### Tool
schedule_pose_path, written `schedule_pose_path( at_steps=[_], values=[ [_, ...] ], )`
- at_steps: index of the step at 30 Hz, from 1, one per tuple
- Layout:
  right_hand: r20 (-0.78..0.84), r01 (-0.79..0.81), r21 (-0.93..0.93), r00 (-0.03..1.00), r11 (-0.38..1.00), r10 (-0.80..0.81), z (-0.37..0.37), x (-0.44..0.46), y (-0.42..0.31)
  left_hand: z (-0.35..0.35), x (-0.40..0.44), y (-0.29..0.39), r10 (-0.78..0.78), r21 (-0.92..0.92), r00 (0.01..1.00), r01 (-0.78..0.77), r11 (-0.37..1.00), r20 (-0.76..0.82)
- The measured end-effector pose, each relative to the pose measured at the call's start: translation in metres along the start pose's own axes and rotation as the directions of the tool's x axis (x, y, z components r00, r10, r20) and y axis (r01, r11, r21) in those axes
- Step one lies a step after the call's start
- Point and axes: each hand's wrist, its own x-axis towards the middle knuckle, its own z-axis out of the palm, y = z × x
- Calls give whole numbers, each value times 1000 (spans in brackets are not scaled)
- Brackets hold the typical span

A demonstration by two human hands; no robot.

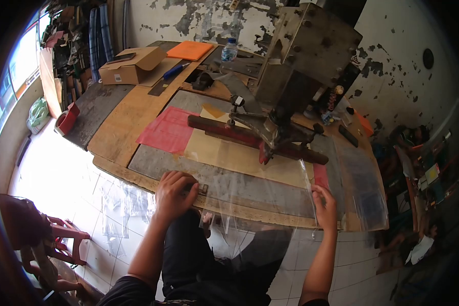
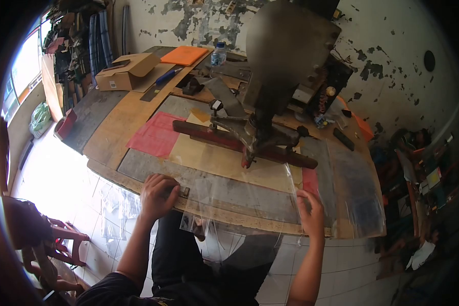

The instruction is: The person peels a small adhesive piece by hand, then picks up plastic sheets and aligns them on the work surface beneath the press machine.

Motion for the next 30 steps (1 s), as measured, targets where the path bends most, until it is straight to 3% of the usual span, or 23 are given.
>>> schedule_pose_path(
  at_steps=[3, 5, 9, 11, 14, 23, 30],
  values=[
    [71, -13, 13, 997, 1000, 12, 7, 16, -5, 2, -1, -1, -1, 2, 1000, 1, 1000, 8],
    [213, -139, 66, 969, 988, 122, 8, 29, -4, 2, 0, -1, -13, 10, 1000, 13, 1000, 13],
    [227, -164, 92, 964, 982, 139, 20, 46, 19, 0, -1, -1, -18, -1, 1000, 18, 1000, 19],
    [268, -250, 305, 948, 919, 169, 24, 52, 28, 0, 0, 0, -14, -4, 1000, 15, 1000, 26],
    [295, -287, 344, 937, 894, 187, 19, 47, -1, 0, -1, 0, -18, -3, 999, 18, 1000, 30],
    [141, -119, 513, 989, 850, 54, 19, -9, -3, -1, 2, -6, -90, -52, 991, 95, 994, 101],
    [116, -186, 603, 983, 776, 145, 10, -43, 1, -5, 36, 0, -182, -44, 969, 191, 981, 165]
  ],
)
